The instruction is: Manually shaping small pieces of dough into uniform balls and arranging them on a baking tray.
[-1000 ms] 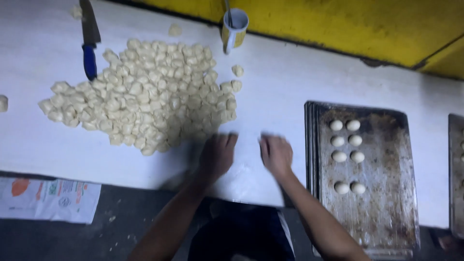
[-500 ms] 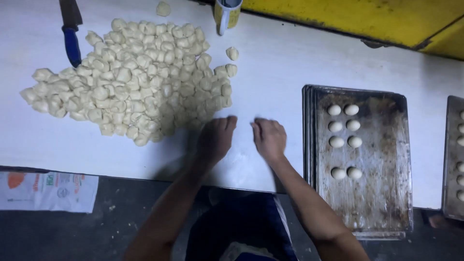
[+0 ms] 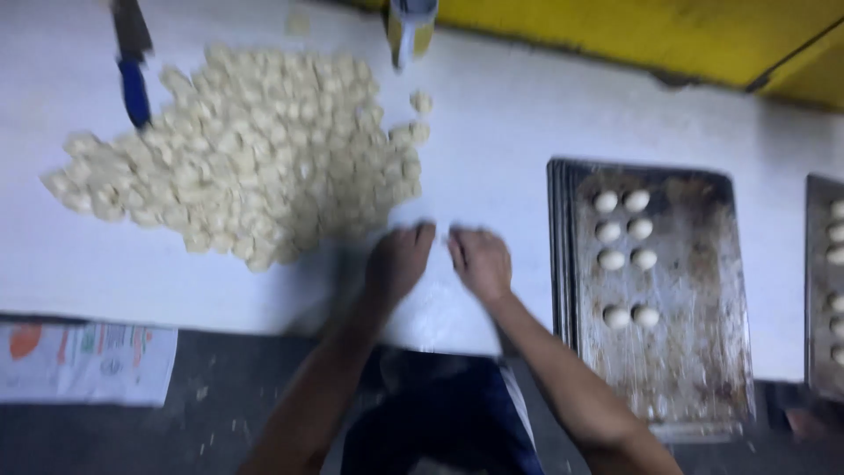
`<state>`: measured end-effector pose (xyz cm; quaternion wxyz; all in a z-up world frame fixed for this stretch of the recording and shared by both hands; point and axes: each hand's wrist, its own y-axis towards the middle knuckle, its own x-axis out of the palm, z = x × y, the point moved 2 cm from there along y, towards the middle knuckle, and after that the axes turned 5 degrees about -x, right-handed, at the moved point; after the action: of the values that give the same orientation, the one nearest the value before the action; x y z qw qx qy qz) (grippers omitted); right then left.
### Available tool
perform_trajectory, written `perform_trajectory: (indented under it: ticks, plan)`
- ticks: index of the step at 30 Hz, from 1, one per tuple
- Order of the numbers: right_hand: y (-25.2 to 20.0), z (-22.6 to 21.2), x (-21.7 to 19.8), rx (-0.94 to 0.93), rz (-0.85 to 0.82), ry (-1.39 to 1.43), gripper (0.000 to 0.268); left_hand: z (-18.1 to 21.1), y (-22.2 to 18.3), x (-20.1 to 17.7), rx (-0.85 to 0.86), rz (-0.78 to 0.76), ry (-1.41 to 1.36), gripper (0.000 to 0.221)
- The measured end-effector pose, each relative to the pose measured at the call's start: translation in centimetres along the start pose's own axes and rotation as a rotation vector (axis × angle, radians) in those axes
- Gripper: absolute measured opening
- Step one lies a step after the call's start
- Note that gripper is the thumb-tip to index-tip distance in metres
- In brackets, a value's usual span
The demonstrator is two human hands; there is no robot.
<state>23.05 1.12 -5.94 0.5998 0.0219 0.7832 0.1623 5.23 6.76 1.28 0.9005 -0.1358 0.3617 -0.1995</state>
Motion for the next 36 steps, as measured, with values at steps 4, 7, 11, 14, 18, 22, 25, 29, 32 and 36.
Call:
perform_trajectory:
  ticks: [4, 7, 11, 14, 18, 22, 25, 29, 32, 36]
  plan:
    - [-5.4, -0.4, -4.3, 0.002, -0.173, 0.281, 0.025, -5.7, -5.8, 1.5, 0.365, 0.131, 0.413, 0.026]
    - [-6.1, 2.3, -1.9, -0.243, -0.172, 0.169, 0.012, -7.2, -4.3, 1.0, 0.347, -0.101, 0.641, 0.021]
    - [-2.9, 0.7, 0.4, -0.119, 0.084, 0.084, 0.017, -3.2, -2.3, 2.1, 0.359, 0.087, 0.383, 0.021]
    - [-3.1, -0.9, -3.3, -0.119, 0.063, 0.195, 0.019, -3.4, -4.3, 1.9, 0.306, 0.176, 0.373, 0.016]
    - [-9.8, 3.0, -2.7, -0.186, -0.028, 0.258, 0.021, -8.3, -6.8, -1.7, -0.056, -0.279, -0.415, 0.021]
    - [-1.5, 1.9, -1.4, -0.186, 0.158, 0.117, 0.014, -5.6, -0.3, 2.4, 0.686, 0.200, 0.630, 0.015]
    - [-0.6, 0.1, 0.5, -0.208, 0.225, 0.004, 0.009, -4.7, 0.3, 4.4, 0.566, 0.315, 0.502, 0.015]
    - [-3.9, -1.6, 0.5, 0.005, 0.205, 0.259, 0.023, -5.2, -1.2, 5.8, 0.589, 0.511, 0.416, 0.016]
    - [-9.2, -2.5, -3.1, 0.107, 0.212, 0.490, 0.032, -5.2, -7.0, 4.5, 0.521, 0.290, 0.085, 0.021]
    - [-11.7, -1.5, -4.8, 0.252, 0.116, 0.682, 0.029, -9.0, -7.5, 1.8, 0.469, 0.159, 0.237, 0.037]
